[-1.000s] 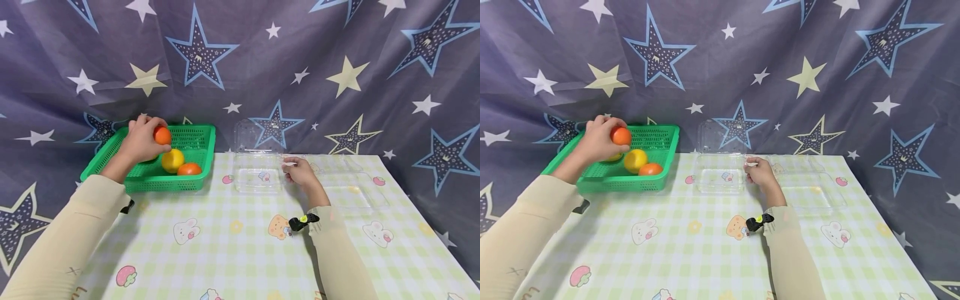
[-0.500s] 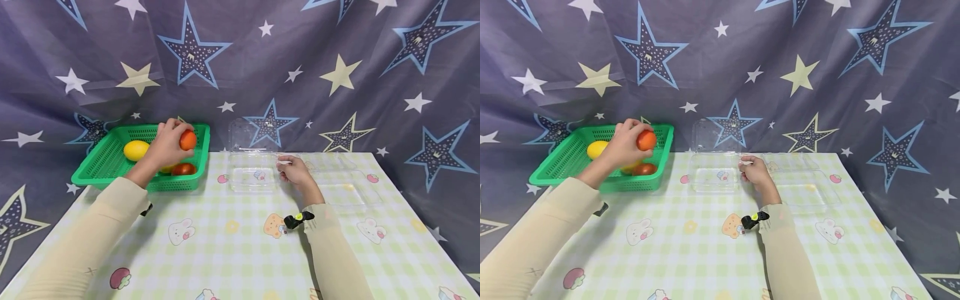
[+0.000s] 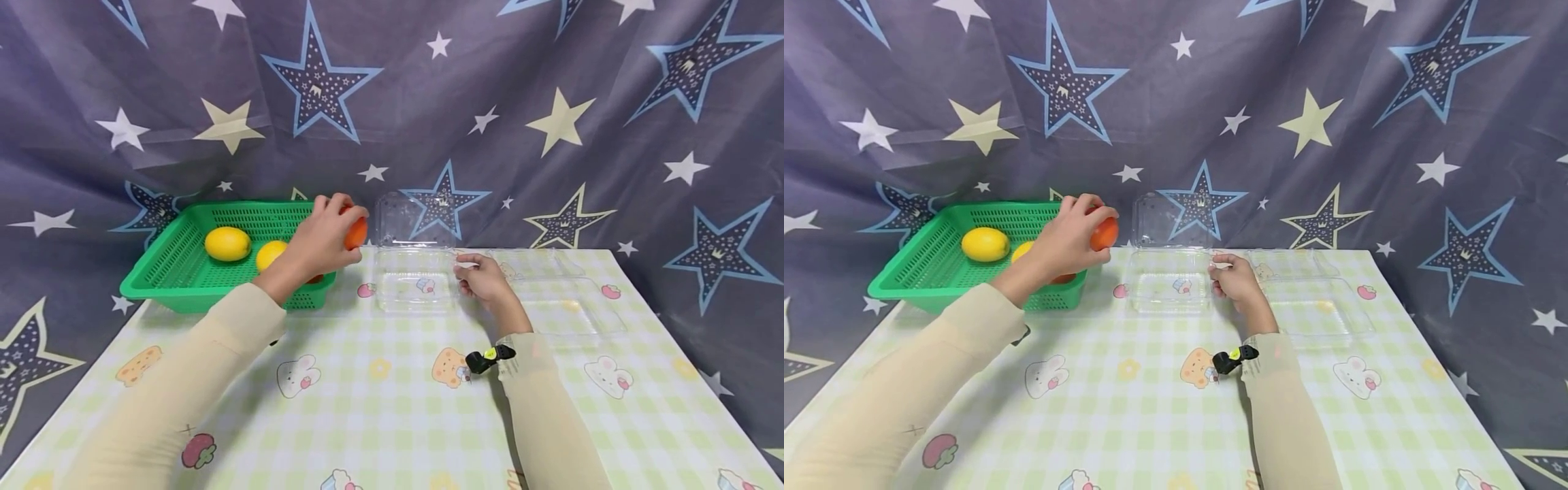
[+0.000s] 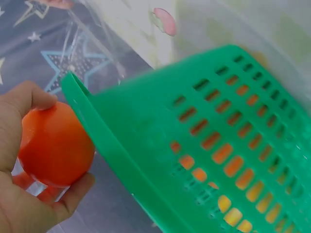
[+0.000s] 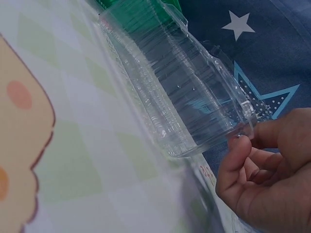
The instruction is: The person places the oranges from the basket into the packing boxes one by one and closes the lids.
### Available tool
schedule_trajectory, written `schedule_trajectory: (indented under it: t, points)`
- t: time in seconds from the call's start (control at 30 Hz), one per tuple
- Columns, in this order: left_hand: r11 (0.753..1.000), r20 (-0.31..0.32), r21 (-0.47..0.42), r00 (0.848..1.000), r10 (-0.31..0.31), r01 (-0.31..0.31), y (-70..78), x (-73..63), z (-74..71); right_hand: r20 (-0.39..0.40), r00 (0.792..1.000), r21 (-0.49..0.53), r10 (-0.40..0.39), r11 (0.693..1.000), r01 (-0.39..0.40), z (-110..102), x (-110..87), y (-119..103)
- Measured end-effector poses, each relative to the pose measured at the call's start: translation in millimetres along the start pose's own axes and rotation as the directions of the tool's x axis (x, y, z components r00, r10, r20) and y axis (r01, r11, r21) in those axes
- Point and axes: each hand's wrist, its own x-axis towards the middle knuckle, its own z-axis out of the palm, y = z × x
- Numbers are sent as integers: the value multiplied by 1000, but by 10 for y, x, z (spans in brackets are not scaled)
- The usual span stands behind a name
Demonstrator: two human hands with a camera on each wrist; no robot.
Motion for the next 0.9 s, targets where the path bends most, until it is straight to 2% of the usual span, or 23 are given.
schedule_trajectory:
  t: [0.13, 0.37, 0.67, 0.8, 0.9]
  points:
    - [1000, 13, -22, 1000, 18, -18, 118, 95, 49, -4, 1000, 10, 0, 1000, 0, -2, 3, -6]
    - [998, 47, -54, 999, 10, -8, 253, 226, 191, 7, 1000, 24, -5, 1000, 4, 7, -15, -17]
    - [995, 130, -94, 991, -6, 18, 472, 288, 424, 5, 1000, 23, -6, 1000, 6, -8, -15, -2]
    - [988, 175, -155, 983, 47, -19, 520, 276, 535, -1, 1000, 25, -3, 1000, 3, -11, -19, -4]
    - [981, 221, -187, 970, 101, -59, 534, 257, 616, 9, 1000, 14, -7, 1000, 7, 0, -25, -11]
